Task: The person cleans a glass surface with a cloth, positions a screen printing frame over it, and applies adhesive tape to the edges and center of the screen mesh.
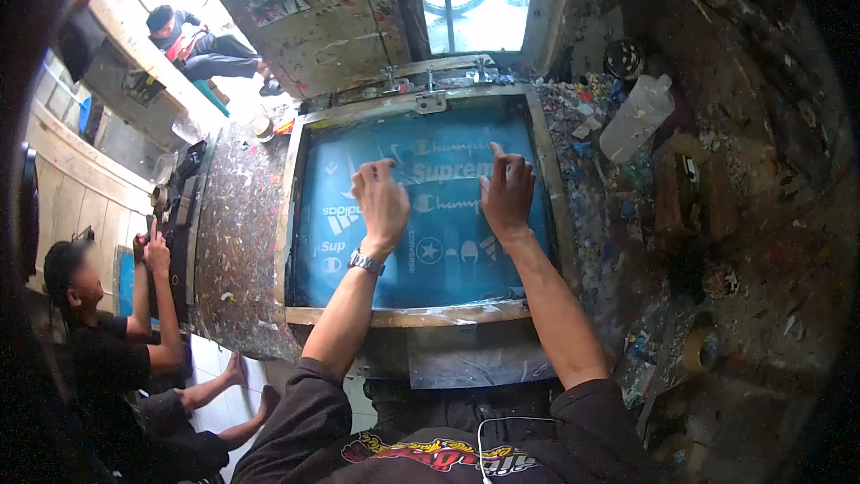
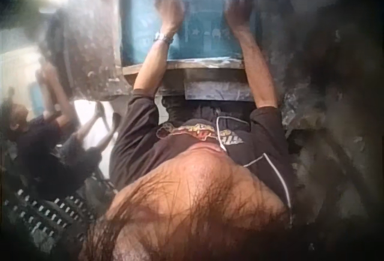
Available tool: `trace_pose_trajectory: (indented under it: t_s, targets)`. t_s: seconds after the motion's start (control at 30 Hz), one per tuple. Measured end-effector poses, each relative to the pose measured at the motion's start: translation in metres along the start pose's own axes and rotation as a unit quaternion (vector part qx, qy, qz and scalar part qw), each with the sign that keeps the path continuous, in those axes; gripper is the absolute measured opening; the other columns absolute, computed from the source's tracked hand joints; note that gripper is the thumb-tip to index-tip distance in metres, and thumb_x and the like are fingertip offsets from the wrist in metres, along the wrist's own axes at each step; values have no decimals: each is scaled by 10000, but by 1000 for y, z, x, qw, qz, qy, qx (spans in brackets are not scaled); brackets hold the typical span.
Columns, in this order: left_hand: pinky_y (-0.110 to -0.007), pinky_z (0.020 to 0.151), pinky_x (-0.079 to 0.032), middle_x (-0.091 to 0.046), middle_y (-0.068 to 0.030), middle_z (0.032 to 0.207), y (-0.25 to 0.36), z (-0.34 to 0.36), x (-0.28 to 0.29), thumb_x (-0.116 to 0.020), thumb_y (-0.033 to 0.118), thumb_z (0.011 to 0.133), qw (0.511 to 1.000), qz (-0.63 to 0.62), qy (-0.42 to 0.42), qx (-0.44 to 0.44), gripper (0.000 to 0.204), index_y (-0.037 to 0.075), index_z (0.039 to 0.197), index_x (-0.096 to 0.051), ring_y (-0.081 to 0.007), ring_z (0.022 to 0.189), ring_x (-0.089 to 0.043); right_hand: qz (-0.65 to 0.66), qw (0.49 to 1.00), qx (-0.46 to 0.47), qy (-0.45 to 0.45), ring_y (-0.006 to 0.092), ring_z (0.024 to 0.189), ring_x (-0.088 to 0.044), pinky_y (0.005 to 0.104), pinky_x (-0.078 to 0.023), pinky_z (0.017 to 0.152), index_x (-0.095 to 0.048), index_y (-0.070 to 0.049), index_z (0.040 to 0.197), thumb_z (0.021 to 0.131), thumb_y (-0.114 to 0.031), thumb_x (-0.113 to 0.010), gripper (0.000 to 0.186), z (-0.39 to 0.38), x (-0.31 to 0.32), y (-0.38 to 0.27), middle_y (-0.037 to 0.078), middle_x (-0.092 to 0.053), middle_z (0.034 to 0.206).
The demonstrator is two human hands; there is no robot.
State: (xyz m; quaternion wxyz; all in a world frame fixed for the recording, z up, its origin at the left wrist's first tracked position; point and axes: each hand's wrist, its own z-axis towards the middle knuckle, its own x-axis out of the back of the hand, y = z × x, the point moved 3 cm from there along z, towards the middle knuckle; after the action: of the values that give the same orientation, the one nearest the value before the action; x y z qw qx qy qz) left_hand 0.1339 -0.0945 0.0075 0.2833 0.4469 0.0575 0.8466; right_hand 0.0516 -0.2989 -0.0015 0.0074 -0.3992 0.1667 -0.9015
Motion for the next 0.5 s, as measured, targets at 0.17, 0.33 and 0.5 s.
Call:
trace_pose_trajectory:
  t_s: [0.17, 0.33, 0.5]
  targets:
    - [-481, 927, -391, -534, -158, 1135, 7, -2, -28, -659, 174, 830, 971, -124, -161, -130, 332, 58, 1131, -578, -348, 1102, -492, 51, 985, 147, -73, 376, 1000, -567, 490, -437, 861, -566, -66, 1126, 843, -160, -707, 330, -4, -25, -27, 183, -554, 1058]
    - [-566, 1089, -240, -496, -176, 1323, -1, -16, -35, -646, 399, 877, 986, -38, -109, -125, 507, 71, 1253, -555, -355, 1295, -405, -19, 987, 43, -153, 372, 1089, -547, 508, -415, 932, -594, -50, 1167, 888, -294, -670, 378, 21, -54, -7, 186, -567, 1137]
    - [-548, 1117, -206, -459, -193, 1391, -3, -13, -35, -594, 455, 925, 985, -46, -137, -96, 555, 71, 1321, -537, -360, 1356, -356, 9, 993, 72, -90, 351, 1229, -488, 515, -364, 1003, -592, -120, 1326, 898, -260, -656, 455, 23, -71, 7, 143, -559, 1290]
